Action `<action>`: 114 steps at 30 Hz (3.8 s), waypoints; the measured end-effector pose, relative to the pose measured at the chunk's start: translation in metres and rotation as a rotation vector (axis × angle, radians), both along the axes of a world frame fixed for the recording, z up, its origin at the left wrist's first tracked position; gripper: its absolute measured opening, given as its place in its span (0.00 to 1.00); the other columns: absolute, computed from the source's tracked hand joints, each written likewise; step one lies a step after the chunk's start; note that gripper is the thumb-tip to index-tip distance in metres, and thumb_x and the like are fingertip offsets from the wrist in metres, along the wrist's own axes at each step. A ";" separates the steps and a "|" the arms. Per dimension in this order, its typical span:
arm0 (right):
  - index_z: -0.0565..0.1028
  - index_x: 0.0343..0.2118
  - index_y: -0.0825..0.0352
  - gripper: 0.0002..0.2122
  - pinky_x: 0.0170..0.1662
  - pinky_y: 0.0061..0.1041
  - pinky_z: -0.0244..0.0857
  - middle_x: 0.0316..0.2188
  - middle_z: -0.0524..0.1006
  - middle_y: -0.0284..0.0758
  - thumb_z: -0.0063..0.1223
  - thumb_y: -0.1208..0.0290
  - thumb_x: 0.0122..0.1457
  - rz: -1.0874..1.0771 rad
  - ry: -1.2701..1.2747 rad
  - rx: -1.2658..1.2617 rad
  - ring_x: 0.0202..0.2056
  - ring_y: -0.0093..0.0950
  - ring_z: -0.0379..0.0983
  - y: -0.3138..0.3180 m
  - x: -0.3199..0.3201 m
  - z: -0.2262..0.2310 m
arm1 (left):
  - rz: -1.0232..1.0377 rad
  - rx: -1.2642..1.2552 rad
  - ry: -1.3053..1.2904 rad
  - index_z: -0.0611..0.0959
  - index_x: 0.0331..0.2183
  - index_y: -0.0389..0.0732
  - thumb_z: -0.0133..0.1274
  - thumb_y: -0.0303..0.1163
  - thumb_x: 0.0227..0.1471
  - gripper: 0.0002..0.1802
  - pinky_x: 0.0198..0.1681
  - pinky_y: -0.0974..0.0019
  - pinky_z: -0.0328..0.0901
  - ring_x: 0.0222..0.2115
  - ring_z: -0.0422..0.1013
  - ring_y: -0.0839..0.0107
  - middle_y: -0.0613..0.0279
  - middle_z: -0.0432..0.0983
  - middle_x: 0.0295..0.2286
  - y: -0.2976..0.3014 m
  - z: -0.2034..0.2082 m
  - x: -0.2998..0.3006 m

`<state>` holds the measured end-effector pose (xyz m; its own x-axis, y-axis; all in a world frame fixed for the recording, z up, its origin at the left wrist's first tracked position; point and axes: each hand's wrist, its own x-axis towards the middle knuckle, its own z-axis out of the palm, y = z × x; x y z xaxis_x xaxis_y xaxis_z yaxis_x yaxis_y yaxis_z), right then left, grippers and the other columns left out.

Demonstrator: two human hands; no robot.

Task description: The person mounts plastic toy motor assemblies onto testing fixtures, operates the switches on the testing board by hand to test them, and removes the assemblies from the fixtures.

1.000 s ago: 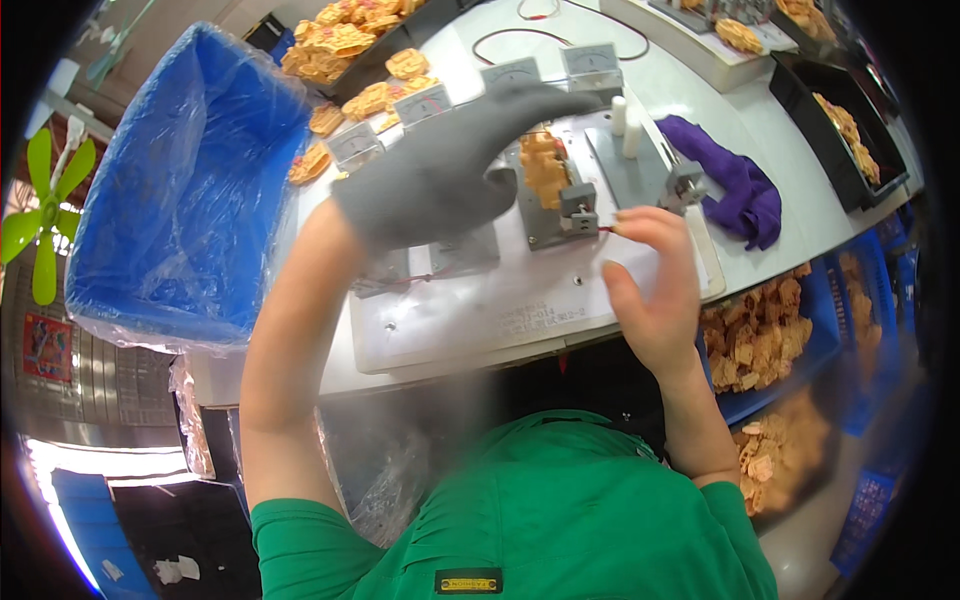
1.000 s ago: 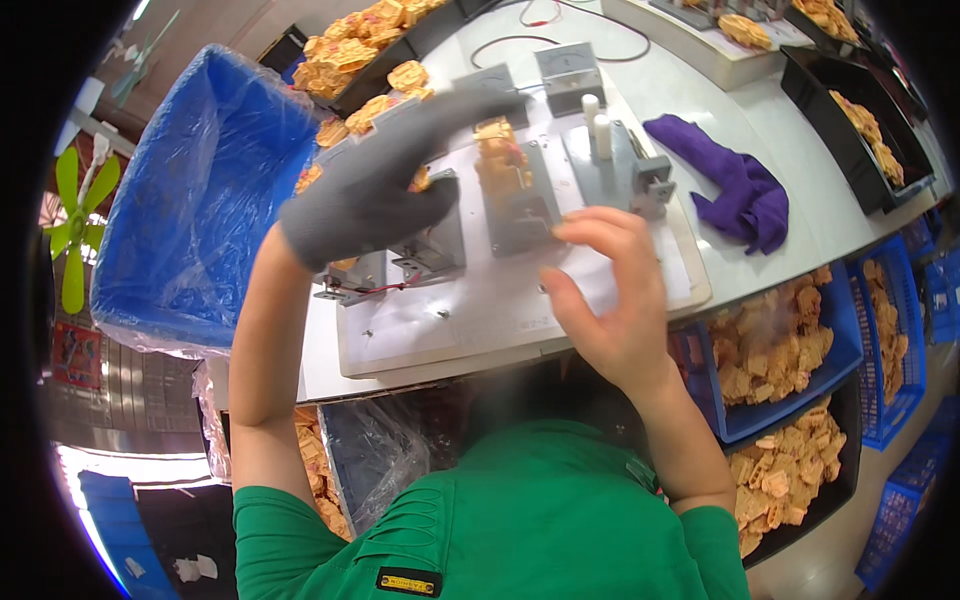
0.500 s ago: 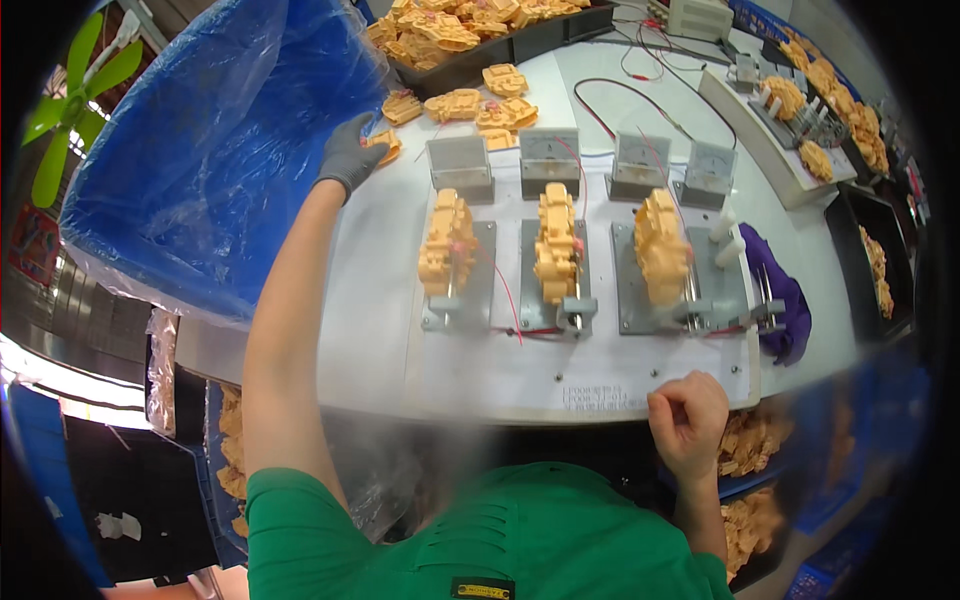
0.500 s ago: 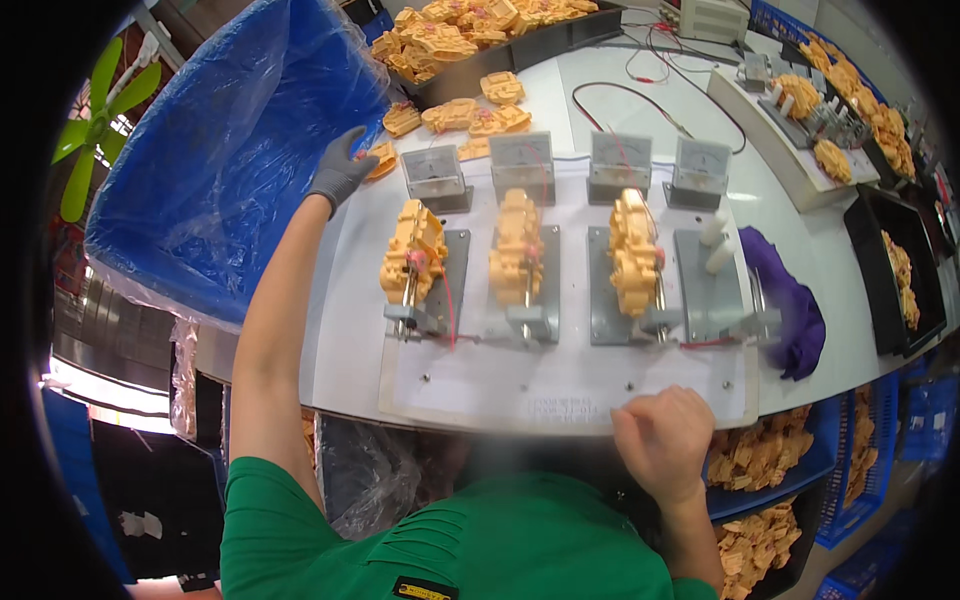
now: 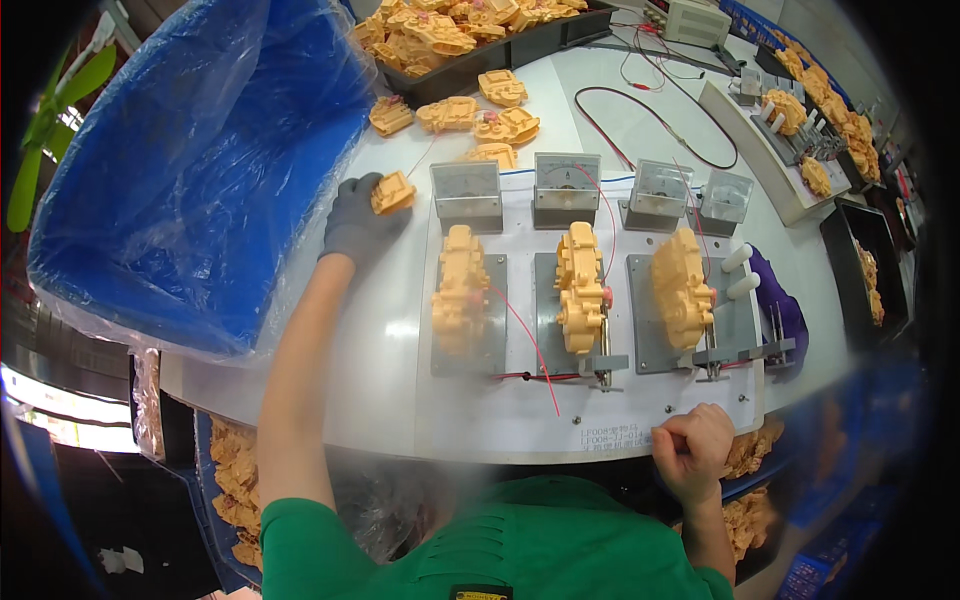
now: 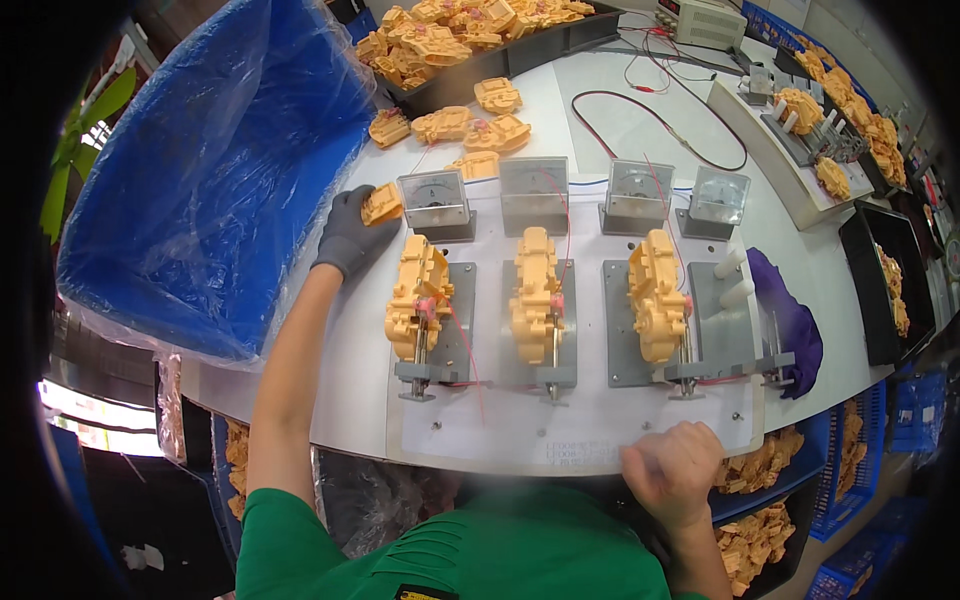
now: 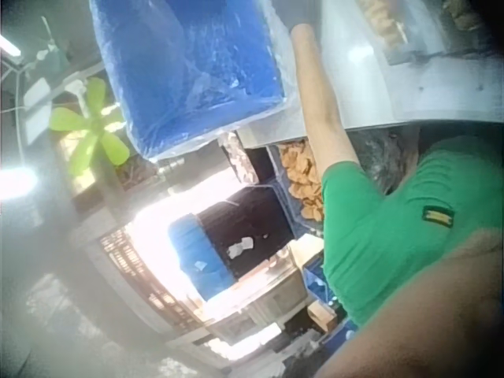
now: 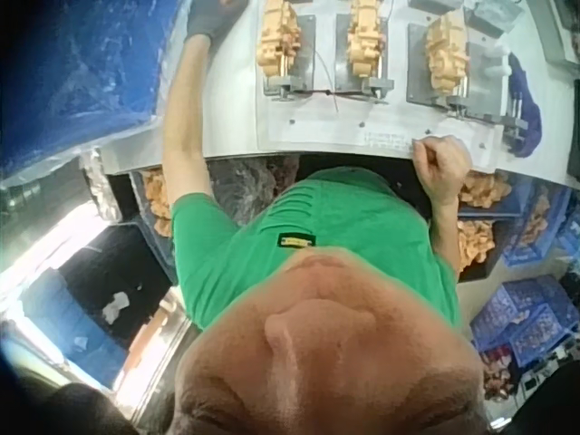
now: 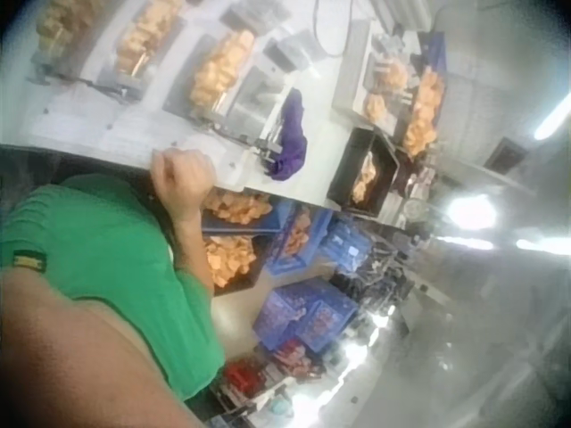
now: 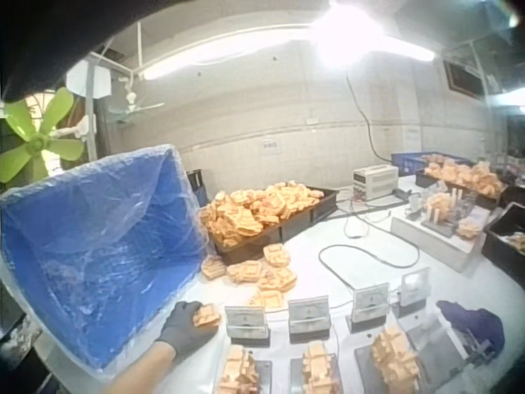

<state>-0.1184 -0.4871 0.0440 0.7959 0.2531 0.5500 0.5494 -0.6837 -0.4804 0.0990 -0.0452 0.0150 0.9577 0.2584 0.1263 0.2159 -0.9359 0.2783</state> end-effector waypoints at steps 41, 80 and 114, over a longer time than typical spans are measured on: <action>0.71 0.48 0.67 0.13 0.43 0.19 0.61 0.37 0.71 0.29 0.56 0.73 0.61 -0.157 0.070 0.820 0.38 0.19 0.65 -0.063 0.026 -0.004 | -0.588 -1.860 0.219 0.68 0.55 0.38 0.53 0.47 0.57 0.30 0.39 0.67 0.73 0.40 0.73 0.66 0.55 0.73 0.41 -0.214 0.170 -0.138; 0.72 0.36 0.66 0.08 0.36 0.19 0.61 0.28 0.71 0.28 0.60 0.73 0.56 -0.103 -0.087 0.847 0.30 0.20 0.63 -0.067 0.027 -0.011 | -1.055 0.238 -0.678 0.79 0.40 0.44 0.63 0.24 0.41 0.20 0.46 0.58 0.67 0.41 0.71 0.54 0.59 0.76 0.40 -0.295 0.166 -0.067; 0.73 0.35 0.66 0.08 0.35 0.21 0.61 0.30 0.72 0.29 0.60 0.72 0.55 -0.098 -0.084 0.845 0.29 0.22 0.63 -0.069 0.026 -0.012 | -1.310 0.458 -0.428 0.79 0.38 0.52 0.60 0.21 0.38 0.22 0.44 0.56 0.65 0.40 0.67 0.52 0.63 0.75 0.38 -0.354 0.148 -0.067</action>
<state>-0.0920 -0.5560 0.0324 0.7406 -0.3365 0.5815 0.5635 -0.1602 -0.8104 0.0317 -0.3994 0.1634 0.3394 -0.8958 0.2869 -0.8681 -0.4157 -0.2711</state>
